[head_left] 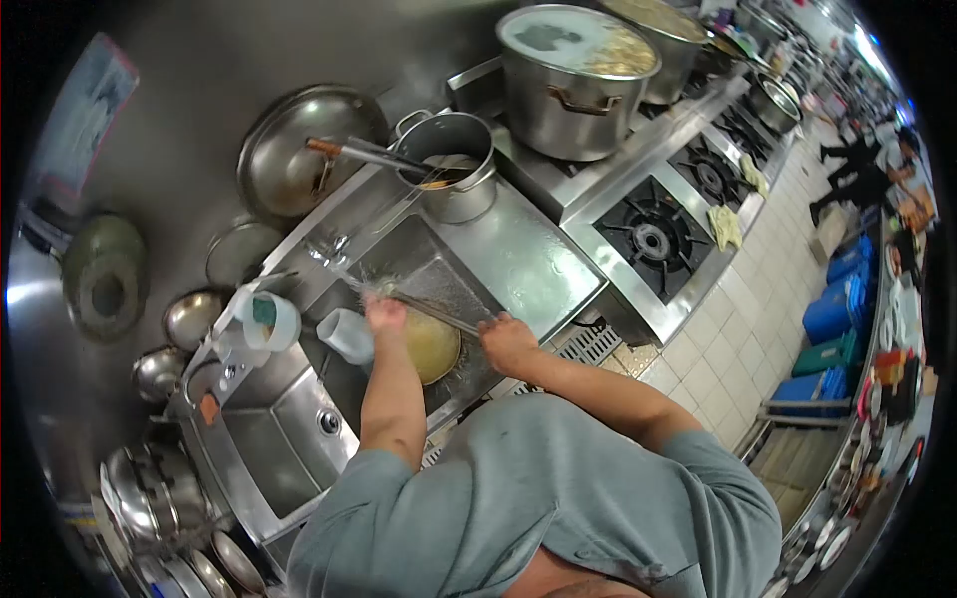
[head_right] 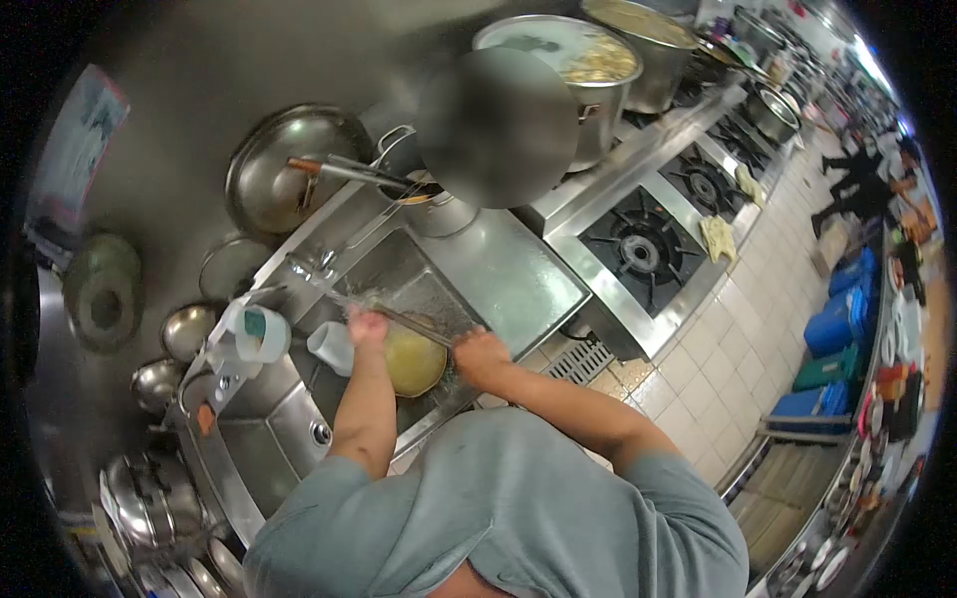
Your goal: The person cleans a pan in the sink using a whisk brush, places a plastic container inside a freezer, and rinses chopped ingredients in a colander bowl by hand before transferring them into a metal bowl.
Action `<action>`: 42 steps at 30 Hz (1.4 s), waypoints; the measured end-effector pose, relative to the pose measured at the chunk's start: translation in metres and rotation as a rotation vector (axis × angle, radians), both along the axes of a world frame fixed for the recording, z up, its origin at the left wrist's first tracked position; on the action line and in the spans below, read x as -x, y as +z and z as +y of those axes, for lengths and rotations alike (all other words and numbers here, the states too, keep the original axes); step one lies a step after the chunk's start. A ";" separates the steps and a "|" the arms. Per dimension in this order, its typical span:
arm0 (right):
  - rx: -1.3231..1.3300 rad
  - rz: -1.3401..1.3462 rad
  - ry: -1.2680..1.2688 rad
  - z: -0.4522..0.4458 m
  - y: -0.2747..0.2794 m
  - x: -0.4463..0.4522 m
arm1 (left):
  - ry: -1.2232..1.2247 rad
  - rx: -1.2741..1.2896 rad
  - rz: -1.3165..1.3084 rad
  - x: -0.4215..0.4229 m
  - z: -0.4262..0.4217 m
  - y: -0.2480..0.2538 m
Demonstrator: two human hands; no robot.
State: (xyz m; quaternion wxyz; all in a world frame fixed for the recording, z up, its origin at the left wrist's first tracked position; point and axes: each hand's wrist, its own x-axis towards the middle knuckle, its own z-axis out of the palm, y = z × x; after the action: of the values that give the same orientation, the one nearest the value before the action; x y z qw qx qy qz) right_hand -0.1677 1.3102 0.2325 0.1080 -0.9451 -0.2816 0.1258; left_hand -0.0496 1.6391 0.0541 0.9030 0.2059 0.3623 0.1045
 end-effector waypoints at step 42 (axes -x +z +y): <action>-1.507 0.621 -0.455 -0.019 0.092 -0.080 | -1.104 -0.520 0.432 0.229 0.021 -0.039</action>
State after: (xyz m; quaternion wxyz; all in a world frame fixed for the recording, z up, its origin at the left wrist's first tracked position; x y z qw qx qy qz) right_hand -0.0874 1.2914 0.3242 0.8044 -0.5767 -0.0506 0.1336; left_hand -0.2791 1.6605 0.0150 0.6515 0.5901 0.3396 -0.3347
